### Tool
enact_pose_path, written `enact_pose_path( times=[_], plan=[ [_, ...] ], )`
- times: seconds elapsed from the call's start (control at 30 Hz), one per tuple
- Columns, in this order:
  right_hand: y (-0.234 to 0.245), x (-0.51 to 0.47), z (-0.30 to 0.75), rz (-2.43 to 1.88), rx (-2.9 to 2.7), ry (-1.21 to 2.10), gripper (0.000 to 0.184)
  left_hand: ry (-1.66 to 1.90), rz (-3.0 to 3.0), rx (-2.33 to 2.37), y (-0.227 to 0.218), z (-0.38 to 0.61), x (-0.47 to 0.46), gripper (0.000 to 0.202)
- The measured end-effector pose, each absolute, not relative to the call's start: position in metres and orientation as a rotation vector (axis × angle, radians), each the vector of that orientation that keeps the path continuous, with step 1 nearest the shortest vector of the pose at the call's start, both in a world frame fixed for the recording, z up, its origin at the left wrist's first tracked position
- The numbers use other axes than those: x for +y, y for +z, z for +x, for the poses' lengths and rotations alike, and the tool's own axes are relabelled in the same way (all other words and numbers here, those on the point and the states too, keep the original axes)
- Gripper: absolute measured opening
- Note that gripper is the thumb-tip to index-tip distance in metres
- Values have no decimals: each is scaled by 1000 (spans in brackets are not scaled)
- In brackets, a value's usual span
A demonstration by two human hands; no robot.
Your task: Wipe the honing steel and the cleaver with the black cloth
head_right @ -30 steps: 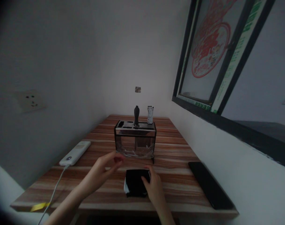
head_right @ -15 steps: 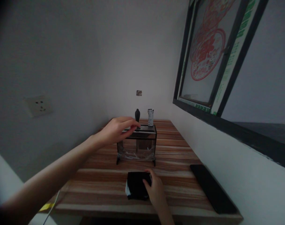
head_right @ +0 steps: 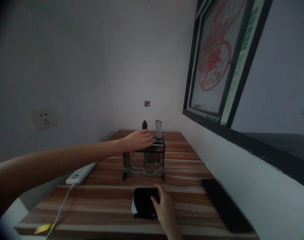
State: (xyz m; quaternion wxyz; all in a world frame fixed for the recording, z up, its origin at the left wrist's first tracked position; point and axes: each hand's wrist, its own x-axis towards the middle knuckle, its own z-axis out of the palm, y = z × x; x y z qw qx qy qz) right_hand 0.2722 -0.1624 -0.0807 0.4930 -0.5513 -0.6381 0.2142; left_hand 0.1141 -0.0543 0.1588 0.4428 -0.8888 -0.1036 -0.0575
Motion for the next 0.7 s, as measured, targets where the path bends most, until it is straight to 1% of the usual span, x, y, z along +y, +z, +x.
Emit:
enact_pose_path(
  times=[0.33, 0.53, 0.7],
  plan=[
    [-85, -161, 274, -1316, -1562, 501, 30, -31, -2086, -455, 164, 125, -20, 12],
    [-85, -160, 273, -1339, -1542, 528, 31, 61, -2079, -521, 157, 133, -8, 14],
    [-84, -161, 273, -1327, -1538, 522, 30, 99, -2089, -539, 161, 134, -4, 13]
  ],
)
